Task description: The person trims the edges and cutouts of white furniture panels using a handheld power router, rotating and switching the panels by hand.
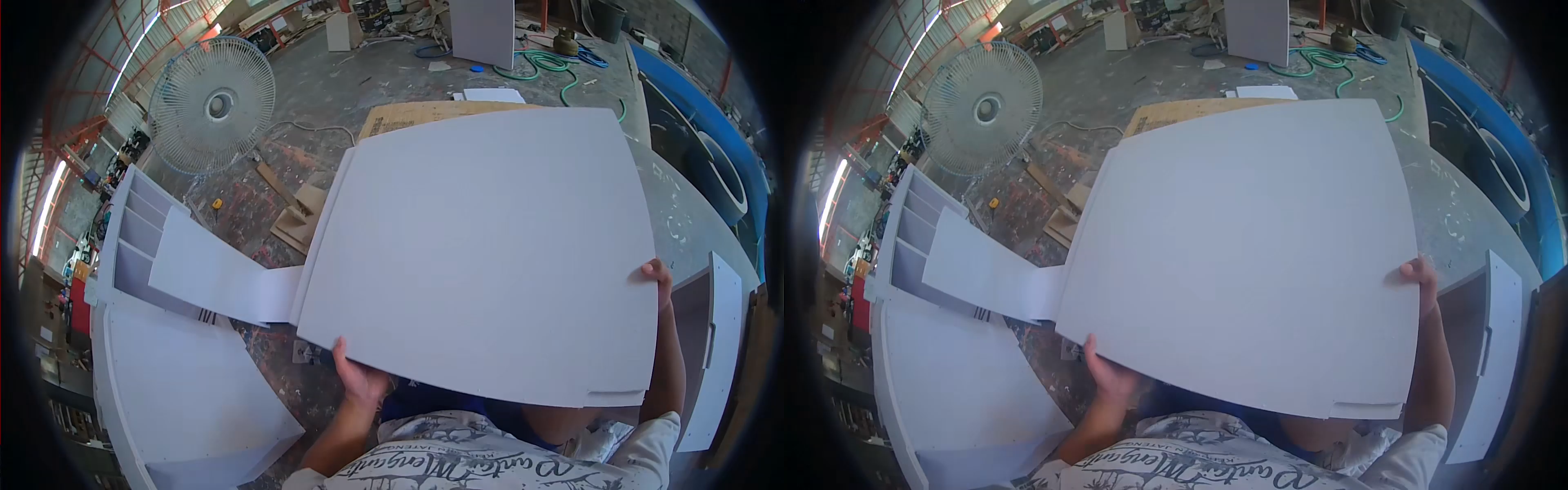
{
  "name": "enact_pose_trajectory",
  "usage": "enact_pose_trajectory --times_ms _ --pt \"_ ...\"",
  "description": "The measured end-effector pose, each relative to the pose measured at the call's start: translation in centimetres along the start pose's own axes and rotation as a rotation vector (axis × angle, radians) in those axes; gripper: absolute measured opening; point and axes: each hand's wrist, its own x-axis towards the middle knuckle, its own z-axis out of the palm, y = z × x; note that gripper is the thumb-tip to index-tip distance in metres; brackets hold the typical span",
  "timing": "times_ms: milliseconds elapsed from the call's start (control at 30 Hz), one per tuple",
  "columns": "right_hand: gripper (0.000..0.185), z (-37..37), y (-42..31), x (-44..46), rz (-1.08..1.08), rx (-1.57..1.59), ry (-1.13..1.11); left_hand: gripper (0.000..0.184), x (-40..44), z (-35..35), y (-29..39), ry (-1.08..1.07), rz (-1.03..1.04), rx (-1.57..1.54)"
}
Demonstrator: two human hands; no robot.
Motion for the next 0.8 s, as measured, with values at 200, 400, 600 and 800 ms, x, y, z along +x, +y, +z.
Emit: enact_pose_trajectory --times_ms 200,400,600,800 --pt "0.024 -2.3 0.1 -1.5 -0.039 0.126 0.283 0.059 10.2 5.9 0.5 -0.002 -0.116 0.111" --pt "0.027 4.3 -2.1 0.2 -0.013 0.122 0.553 0.051 20.2 11.0 -0.2 -0.186 -0.348 0.363" --pt "0.034 7.9 -1.4 4.5 -0.018 0.238 0.608 0.061 18.4 11.4 -4.4 -0.782 -0.075 1.110" --pt "0.044 10.8 -6.5 8.4 -0.067 0.175 0.641 0.063 18.3 15.0 -11.5 -1.104 0.774 1.586"
